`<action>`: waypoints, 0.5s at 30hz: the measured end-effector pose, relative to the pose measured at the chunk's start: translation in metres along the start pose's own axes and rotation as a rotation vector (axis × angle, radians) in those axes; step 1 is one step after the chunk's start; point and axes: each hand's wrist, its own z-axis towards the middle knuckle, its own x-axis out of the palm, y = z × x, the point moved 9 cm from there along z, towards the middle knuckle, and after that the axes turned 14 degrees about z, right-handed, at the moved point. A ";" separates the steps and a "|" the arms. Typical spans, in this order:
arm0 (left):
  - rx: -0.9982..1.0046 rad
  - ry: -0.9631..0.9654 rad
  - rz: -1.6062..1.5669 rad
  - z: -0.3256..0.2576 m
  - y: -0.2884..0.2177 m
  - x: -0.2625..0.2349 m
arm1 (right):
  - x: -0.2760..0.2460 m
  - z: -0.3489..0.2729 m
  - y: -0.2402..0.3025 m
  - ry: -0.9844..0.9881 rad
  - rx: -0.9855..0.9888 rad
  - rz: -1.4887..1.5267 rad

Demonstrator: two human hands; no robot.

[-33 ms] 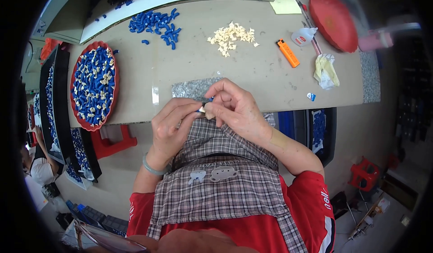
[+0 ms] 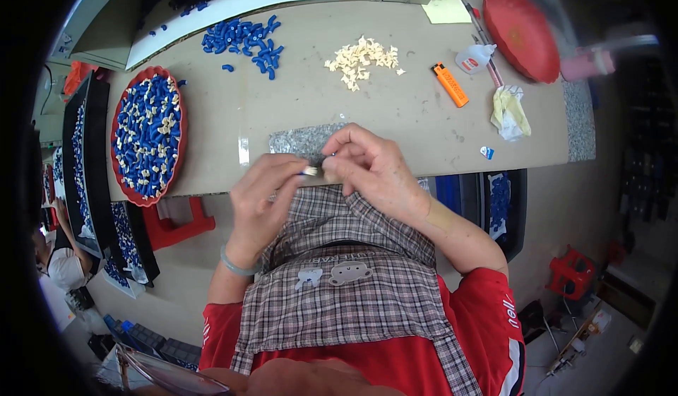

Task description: The person assembles small blue plastic components and gold star components by hand at a workstation.

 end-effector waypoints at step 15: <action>-0.088 -0.297 0.895 0.023 0.058 -0.106 | -0.043 0.056 0.051 -0.349 -0.522 -1.083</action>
